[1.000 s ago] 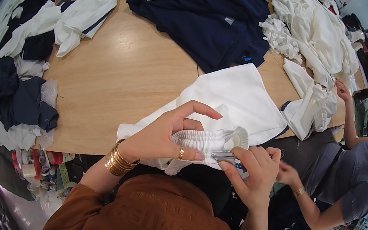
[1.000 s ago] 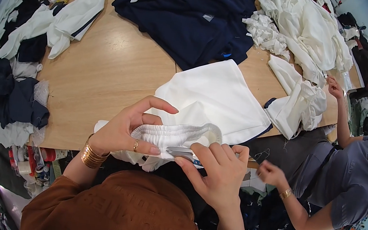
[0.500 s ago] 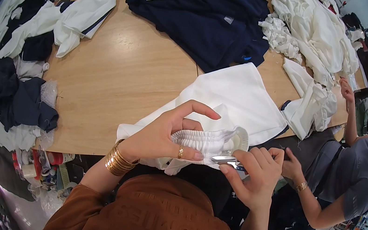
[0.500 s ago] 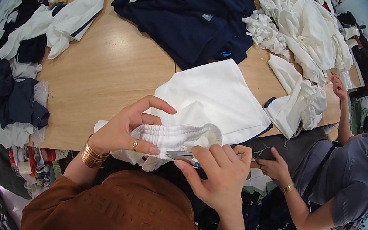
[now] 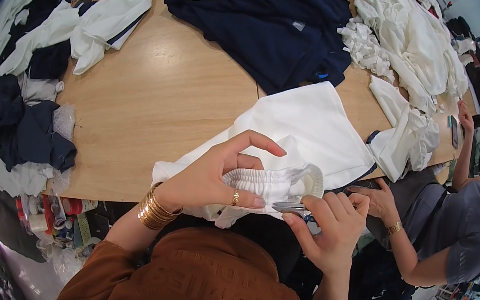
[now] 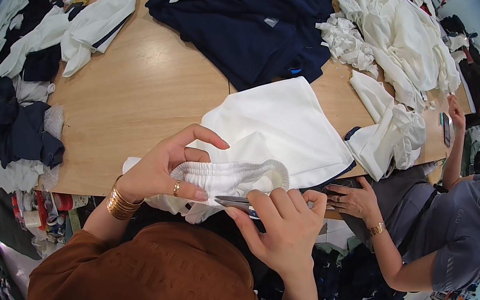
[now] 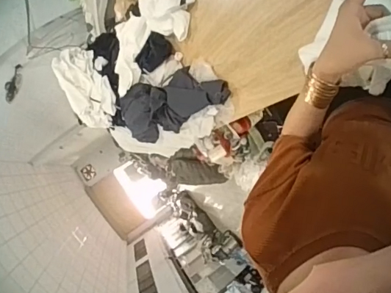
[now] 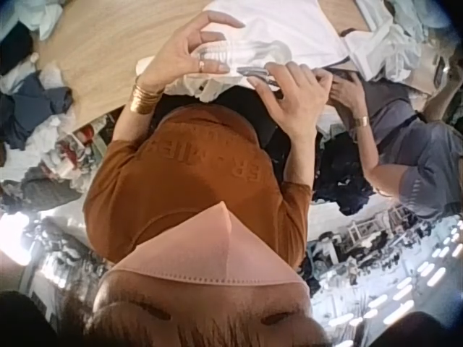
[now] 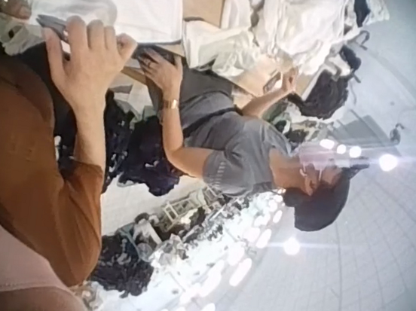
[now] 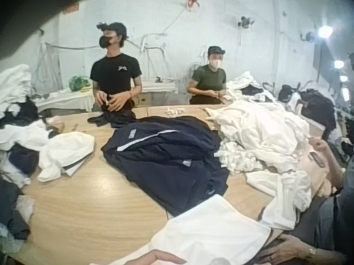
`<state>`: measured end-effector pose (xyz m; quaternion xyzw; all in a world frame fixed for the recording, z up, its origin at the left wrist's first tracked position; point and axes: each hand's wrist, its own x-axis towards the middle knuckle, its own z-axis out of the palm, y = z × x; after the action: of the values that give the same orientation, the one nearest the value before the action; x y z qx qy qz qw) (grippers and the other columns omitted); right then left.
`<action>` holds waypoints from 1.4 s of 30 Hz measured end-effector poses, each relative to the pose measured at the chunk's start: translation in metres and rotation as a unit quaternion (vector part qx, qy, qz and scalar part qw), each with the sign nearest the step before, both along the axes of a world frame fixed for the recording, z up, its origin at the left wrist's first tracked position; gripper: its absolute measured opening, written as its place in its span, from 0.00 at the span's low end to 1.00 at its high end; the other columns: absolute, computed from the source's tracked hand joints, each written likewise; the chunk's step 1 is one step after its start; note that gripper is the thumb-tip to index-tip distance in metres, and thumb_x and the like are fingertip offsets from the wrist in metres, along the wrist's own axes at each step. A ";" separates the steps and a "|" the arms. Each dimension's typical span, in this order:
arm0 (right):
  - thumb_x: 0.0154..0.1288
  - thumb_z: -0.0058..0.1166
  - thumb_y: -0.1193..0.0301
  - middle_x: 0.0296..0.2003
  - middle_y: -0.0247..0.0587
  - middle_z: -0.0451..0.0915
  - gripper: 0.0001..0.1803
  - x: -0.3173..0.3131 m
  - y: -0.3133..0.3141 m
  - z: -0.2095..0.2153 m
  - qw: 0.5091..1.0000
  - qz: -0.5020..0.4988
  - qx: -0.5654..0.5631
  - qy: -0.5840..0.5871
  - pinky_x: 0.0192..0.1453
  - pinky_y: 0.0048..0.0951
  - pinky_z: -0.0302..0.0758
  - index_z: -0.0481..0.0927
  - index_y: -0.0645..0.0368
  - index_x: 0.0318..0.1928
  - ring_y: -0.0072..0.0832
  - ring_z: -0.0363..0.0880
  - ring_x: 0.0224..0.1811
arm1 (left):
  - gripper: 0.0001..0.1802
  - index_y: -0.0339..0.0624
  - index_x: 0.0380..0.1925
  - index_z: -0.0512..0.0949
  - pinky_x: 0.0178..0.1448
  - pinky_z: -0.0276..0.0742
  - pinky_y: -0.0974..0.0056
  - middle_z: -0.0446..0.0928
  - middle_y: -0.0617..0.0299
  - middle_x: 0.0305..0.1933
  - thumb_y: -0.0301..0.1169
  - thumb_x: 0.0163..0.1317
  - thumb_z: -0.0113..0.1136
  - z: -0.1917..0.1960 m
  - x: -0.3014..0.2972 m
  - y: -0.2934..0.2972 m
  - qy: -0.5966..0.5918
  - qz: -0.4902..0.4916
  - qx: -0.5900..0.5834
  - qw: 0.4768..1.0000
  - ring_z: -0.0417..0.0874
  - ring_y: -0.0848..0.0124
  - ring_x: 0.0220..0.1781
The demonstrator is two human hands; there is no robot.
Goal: Inspecting garments for quality and trimming loose threads using a thread clipper.
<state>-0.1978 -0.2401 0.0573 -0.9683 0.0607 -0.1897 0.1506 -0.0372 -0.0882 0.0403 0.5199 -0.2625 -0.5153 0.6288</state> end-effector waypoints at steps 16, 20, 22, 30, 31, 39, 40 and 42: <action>0.49 0.63 0.62 0.18 0.30 0.68 0.12 0.000 -0.003 -0.008 0.995 -0.078 0.048 -0.025 0.36 0.30 0.55 0.76 0.55 0.28 0.27 0.66 0.21 | 0.34 0.45 0.55 0.64 0.48 0.71 0.73 0.77 0.57 0.42 0.23 0.46 0.67 -0.004 0.003 0.004 0.010 -0.023 0.010 1.000 0.77 0.77 0.44; 0.49 0.63 0.63 0.18 0.28 0.70 0.12 0.000 -0.005 -0.007 0.989 -0.100 0.105 -0.042 0.35 0.29 0.55 0.77 0.55 0.29 0.25 0.67 0.20 | 0.32 0.44 0.55 0.64 0.48 0.71 0.72 0.79 0.55 0.42 0.25 0.49 0.66 -0.004 0.003 0.006 -0.002 -0.016 0.020 1.000 0.78 0.76 0.44; 0.50 0.63 0.63 0.17 0.28 0.70 0.11 0.001 -0.005 -0.006 0.988 -0.089 0.123 -0.032 0.35 0.29 0.55 0.77 0.55 0.29 0.25 0.66 0.20 | 0.32 0.43 0.55 0.64 0.47 0.71 0.72 0.79 0.55 0.42 0.25 0.49 0.65 -0.003 0.003 0.007 0.000 -0.014 0.014 1.000 0.78 0.76 0.44; 0.48 0.61 0.65 0.21 0.32 0.72 0.11 -0.001 -0.003 0.000 0.985 -0.055 0.161 0.016 0.39 0.28 0.56 0.77 0.58 0.29 0.27 0.63 0.24 | 0.31 0.43 0.56 0.62 0.46 0.70 0.74 0.81 0.55 0.38 0.24 0.52 0.63 -0.001 0.002 0.007 -0.013 -0.016 -0.006 1.000 0.78 0.78 0.42; 0.48 0.61 0.65 0.21 0.32 0.72 0.11 -0.001 -0.004 -0.001 0.985 -0.055 0.161 0.016 0.39 0.28 0.56 0.77 0.58 0.29 0.27 0.63 0.24 | 0.31 0.43 0.56 0.62 0.46 0.70 0.74 0.81 0.56 0.37 0.24 0.52 0.63 0.001 0.002 0.006 -0.011 -0.019 -0.008 1.000 0.78 0.78 0.42; 0.45 0.63 0.64 0.20 0.30 0.69 0.15 0.001 -0.001 0.000 0.982 -0.088 0.168 0.017 0.38 0.26 0.56 0.77 0.58 0.32 0.25 0.59 0.24 | 0.32 0.39 0.56 0.63 0.44 0.69 0.74 0.81 0.56 0.37 0.25 0.52 0.65 0.003 0.002 0.006 -0.025 -0.040 0.008 0.999 0.78 0.80 0.39; 0.45 0.63 0.64 0.20 0.30 0.69 0.15 0.000 -0.002 0.001 0.982 -0.088 0.169 0.016 0.38 0.26 0.56 0.77 0.58 0.32 0.25 0.59 0.24 | 0.28 0.39 0.53 0.65 0.44 0.69 0.74 0.81 0.57 0.36 0.25 0.52 0.65 0.004 0.001 0.004 -0.038 -0.044 0.019 0.998 0.78 0.80 0.38; 0.45 0.63 0.64 0.20 0.29 0.69 0.15 0.000 -0.002 0.000 0.979 -0.097 0.178 0.013 0.37 0.26 0.56 0.77 0.58 0.32 0.25 0.58 0.25 | 0.25 0.39 0.50 0.68 0.44 0.69 0.74 0.81 0.57 0.36 0.26 0.51 0.66 0.002 0.000 0.004 -0.051 -0.049 0.030 0.997 0.78 0.80 0.38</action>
<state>-0.1974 -0.2422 0.0572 -0.9178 0.1895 -0.1767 0.3007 -0.0368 -0.0846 0.0427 0.5506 -0.3042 -0.5256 0.5727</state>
